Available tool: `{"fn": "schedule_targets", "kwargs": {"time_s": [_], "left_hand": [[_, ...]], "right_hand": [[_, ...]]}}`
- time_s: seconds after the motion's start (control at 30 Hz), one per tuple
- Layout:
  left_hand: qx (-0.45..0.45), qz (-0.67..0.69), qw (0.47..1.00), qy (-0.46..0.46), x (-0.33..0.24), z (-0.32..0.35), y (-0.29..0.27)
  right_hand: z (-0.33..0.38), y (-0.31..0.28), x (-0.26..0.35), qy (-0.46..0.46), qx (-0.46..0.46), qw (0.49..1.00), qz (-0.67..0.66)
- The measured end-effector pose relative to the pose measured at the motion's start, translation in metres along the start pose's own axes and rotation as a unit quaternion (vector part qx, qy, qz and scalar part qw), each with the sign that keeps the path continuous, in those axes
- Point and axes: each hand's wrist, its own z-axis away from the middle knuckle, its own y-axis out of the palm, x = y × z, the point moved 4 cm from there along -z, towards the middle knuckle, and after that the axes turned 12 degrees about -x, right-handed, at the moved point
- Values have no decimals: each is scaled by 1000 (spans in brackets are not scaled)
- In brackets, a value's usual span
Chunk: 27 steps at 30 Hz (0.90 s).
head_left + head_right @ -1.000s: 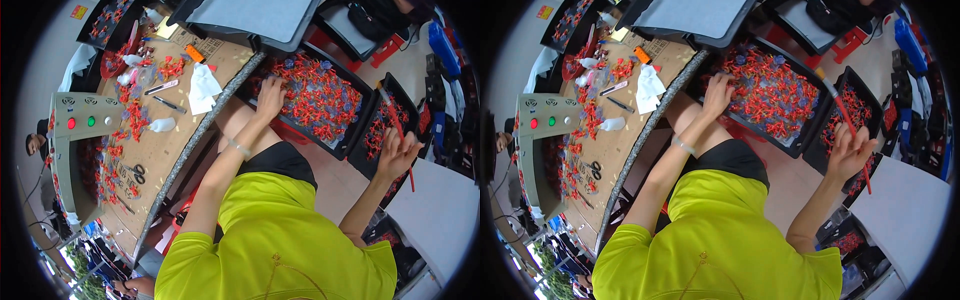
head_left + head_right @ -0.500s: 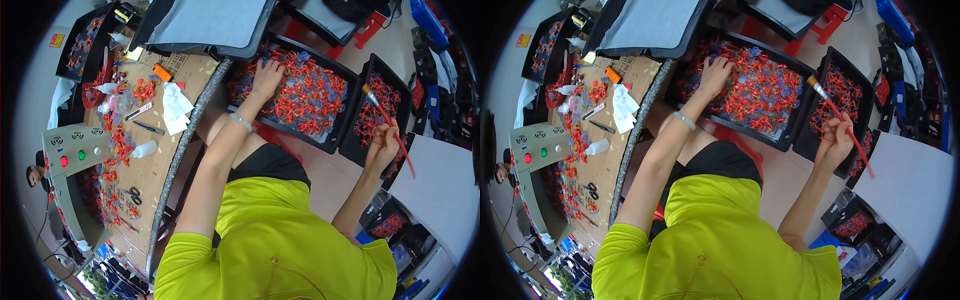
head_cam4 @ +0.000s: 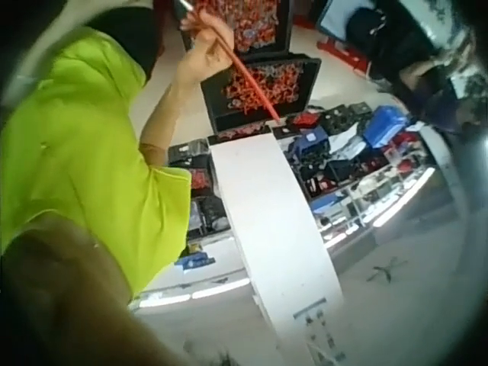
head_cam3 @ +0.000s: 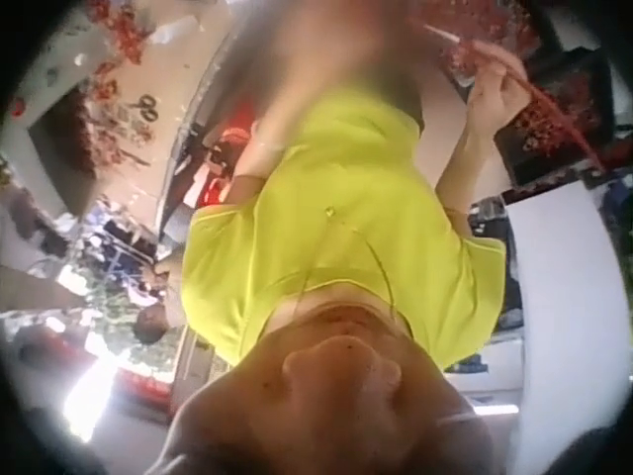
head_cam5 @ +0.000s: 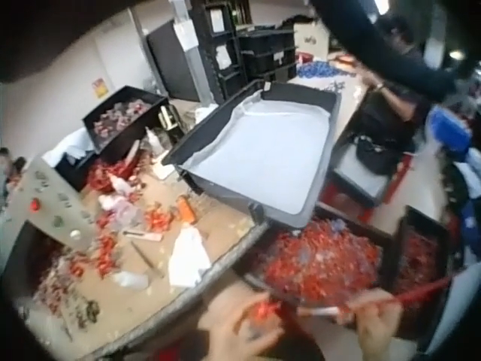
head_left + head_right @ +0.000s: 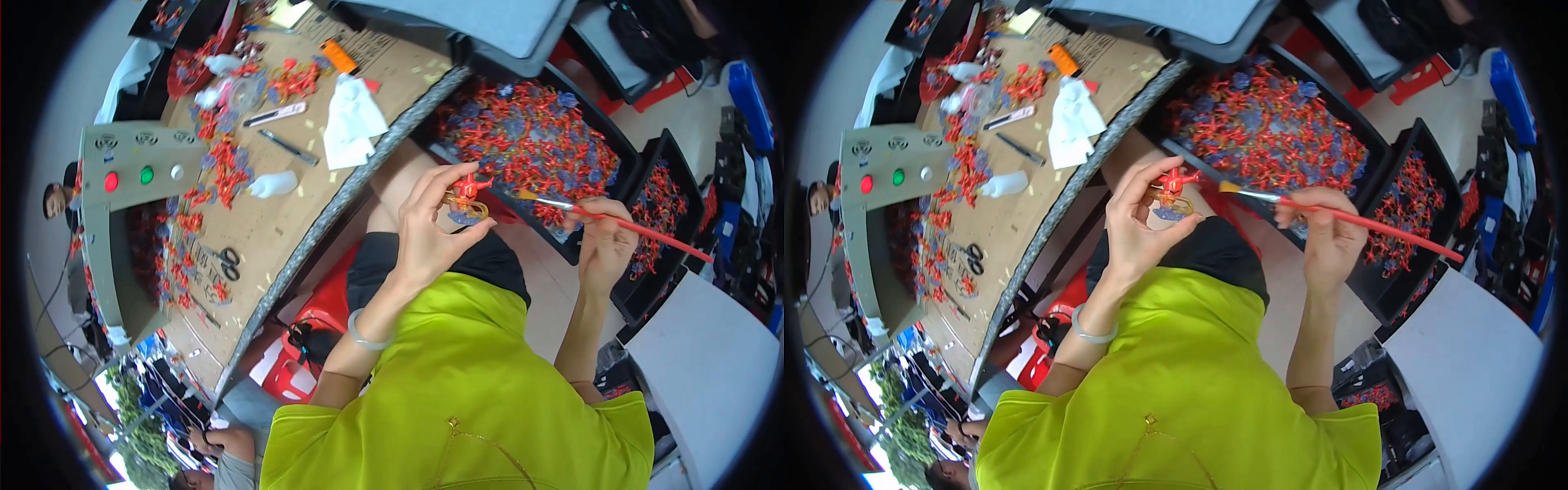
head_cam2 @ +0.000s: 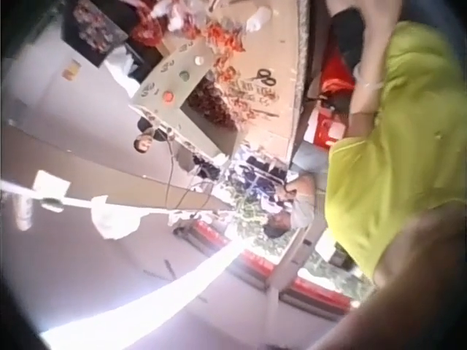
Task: The person assembles toy figurines by applying liquid with a brush and glue from a bottle, attaching pieces to the figurines by hand, and placing them into a tray.
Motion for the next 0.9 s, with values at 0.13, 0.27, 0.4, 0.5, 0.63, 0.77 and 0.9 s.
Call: {"fn": "schedule_targets", "kwargs": {"time_s": [0.13,0.27,0.4,0.5,0.63,0.77,0.9], "left_hand": [[9,-30,999,-25,-5,8,-26],[-10,-12,999,-36,-8,12,-46],[-32,-10,999,-26,-6,17,-63],[-50,-23,998,-17,-6,18,-71],[-66,-49,997,1,-12,18,-77],[-76,-79,994,13,-15,18,-81],[-82,-112,989,52,-20,18,-81]], "right_hand": [[16,63,9,6,68,997,44],[17,100,8,-53,183,981,34],[16,124,18,-138,204,952,180],[16,135,27,-177,183,949,184],[20,150,28,-167,214,951,150],[21,157,33,-183,230,942,162],[23,164,35,-207,256,912,243]]}}
